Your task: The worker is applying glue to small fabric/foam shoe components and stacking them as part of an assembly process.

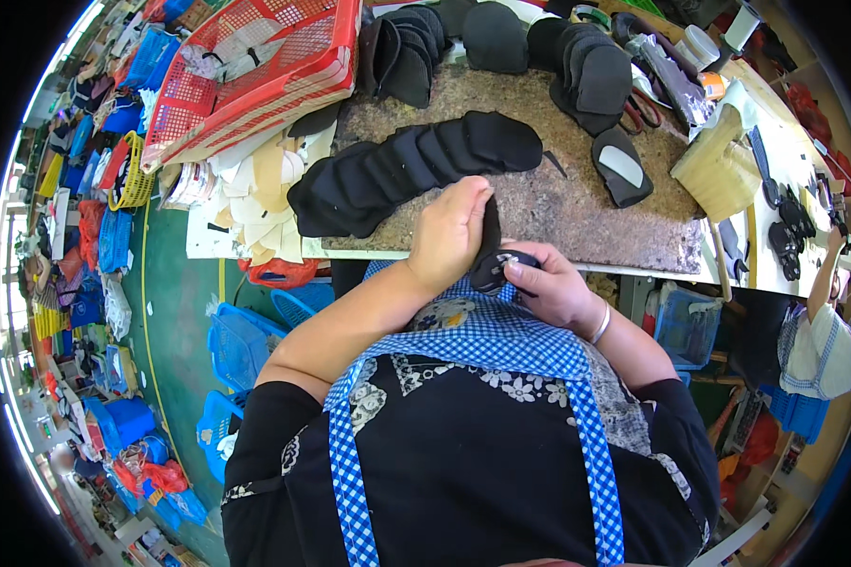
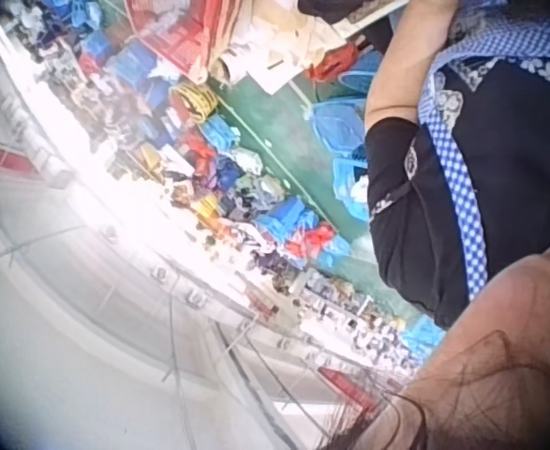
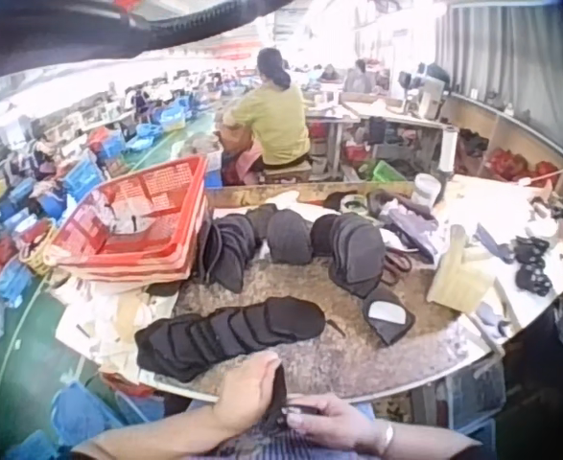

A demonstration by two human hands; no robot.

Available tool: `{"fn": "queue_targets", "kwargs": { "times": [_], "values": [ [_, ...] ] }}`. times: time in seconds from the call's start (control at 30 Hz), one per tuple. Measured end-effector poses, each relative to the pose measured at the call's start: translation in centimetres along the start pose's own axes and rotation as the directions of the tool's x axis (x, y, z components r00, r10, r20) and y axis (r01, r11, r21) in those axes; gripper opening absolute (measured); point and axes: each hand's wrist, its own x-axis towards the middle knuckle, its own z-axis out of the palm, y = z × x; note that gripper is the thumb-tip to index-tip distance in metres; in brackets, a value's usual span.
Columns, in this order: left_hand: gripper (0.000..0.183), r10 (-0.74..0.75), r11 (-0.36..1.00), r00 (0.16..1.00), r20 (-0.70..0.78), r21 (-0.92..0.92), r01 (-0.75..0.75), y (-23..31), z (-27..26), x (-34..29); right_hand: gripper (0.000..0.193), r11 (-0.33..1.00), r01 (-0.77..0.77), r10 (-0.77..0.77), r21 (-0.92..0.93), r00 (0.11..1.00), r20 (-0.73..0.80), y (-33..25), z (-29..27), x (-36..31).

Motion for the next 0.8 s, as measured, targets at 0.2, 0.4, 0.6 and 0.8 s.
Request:
{"fn": "queue_targets", "kwargs": {
  "times": [0.2, 0.4, 0.6, 0.8],
  "values": [
    [0.009, 0.052, 0.995, 0.986, -0.159, 0.089, -0.038, 0.5, -0.6, -0.1, 0.028, 0.990, -0.108, 0.126, 0.094, 0.969, -0.213, 0.1, 0.7, 0.3],
    [0.011, 0.149, 0.971, 0.986, -0.070, 0.200, -0.132, -1.0, 0.4, -1.0, 0.021, 0.981, -0.020, 0.054, 0.193, 0.983, -0.174, 1.1, 0.9, 0.2],
    [0.009, -0.003, 0.994, 1.000, 0.016, 0.106, 0.001, -0.8, 0.5, -0.8, 0.020, 0.985, -0.004, 0.019, 0.172, 0.996, -0.087, 0.5, 0.8, 0.4],
    [0.011, -0.227, 0.972, 0.974, 0.007, 0.062, 0.226, 1.0, -0.4, 1.0, 0.020, 0.975, 0.037, -0.095, -0.220, 0.961, -0.261, -0.1, 0.7, -0.1]
  ]
}}
